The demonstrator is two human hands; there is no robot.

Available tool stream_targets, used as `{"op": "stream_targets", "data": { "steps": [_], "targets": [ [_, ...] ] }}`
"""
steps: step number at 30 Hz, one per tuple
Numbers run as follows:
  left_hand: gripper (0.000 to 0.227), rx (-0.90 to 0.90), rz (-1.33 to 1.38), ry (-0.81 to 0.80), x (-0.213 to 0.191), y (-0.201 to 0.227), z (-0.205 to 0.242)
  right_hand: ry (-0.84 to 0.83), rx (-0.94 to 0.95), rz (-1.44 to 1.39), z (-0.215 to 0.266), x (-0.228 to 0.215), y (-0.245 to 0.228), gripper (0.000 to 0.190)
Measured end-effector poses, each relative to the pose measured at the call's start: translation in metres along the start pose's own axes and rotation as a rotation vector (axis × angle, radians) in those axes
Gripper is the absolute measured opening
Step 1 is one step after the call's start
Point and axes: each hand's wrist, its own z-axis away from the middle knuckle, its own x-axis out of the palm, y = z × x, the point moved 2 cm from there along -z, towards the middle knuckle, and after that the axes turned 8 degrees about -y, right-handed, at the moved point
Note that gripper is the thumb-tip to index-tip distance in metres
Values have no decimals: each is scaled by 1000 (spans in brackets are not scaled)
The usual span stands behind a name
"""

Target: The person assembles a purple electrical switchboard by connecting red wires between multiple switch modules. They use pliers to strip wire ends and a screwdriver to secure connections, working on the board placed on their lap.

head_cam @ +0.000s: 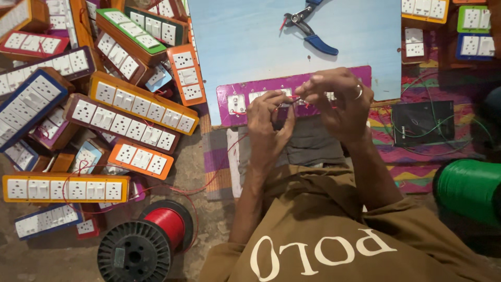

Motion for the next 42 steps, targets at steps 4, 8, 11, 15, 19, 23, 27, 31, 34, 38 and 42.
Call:
{"op": "stream_targets", "data": {
  "steps": [4, 8, 11, 15, 19, 23, 27, 31, 34, 38, 42],
  "targets": [
    [25, 1, 34, 21, 2, -4, 1, -25, -152, 98, -9, -4, -7, 35],
    [22, -22, 56, 71, -2, -2, -1, -56, -10, 51, -9, -7, -27, 26],
    [23, -34, 81, 79, -1, 2, -4, -52, -2, 157, -13, -6, -33, 25],
    [23, -31, 53, 101, -4, 7, -3, 63, 6, 282, -10, 2, -46, 24],
    [23, -29, 46, 65, -9, 7, -5, 172, 49, 382, -9, 4, -53, 29],
    [26, -36, 28, 51, -8, 9, -3, -134, 60, 77, -9, 1, -49, 32],
    [35, -4, -3, 28, -3, 7, -7, -154, -54, 170, -19, 6, -38, 22],
    [25, -12, -21, 62, -5, 5, -3, -19, -2, 66, -26, 4, -31, 24],
    [25, -2, 0, 127, 1, 3, -5, 313, 200, -264, -20, -16, -33, 27],
    [33, -22, -76, 175, 12, 1, -4, 24, 576, 268, 3, -40, -45, 20],
    [29, 113, -30, 146, 11, -3, -4, -165, 501, 322, 15, -27, -32, 21]
  ]
}}
